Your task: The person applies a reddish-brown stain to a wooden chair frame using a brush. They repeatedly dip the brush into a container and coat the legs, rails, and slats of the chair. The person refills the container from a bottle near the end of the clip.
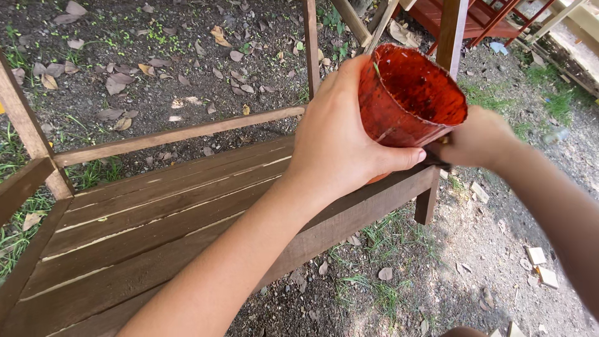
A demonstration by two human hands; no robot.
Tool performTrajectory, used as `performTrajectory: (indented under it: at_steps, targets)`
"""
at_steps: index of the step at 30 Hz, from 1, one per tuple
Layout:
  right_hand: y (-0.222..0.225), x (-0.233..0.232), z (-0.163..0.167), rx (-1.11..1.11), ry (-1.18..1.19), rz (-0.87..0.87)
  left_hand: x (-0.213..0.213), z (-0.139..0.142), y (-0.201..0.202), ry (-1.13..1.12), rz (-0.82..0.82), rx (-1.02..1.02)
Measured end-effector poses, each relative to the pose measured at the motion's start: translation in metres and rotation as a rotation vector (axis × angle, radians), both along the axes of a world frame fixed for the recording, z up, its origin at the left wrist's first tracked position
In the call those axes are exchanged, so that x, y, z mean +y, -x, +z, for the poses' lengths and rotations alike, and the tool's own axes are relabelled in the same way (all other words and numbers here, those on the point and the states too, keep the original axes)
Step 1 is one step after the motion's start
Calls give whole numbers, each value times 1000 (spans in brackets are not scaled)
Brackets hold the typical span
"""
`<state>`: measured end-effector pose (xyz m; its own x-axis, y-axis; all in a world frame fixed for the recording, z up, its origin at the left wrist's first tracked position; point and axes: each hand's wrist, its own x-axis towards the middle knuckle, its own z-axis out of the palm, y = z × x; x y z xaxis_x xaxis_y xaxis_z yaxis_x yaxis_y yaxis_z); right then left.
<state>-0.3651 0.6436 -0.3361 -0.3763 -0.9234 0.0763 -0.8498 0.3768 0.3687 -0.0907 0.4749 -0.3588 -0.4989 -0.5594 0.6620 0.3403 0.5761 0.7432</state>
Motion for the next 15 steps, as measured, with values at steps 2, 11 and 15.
performTrajectory:
  at_steps: [2,11,15]
  targets:
    - [13,1,26,88,-243,-302,-2,0,0,13,1,24]
    - [-13,1,25,-170,-236,-543,-14,-4,7,42,25,15]
    - [-4,13,44,-13,-174,-450,-18,-7,7,71,51,13]
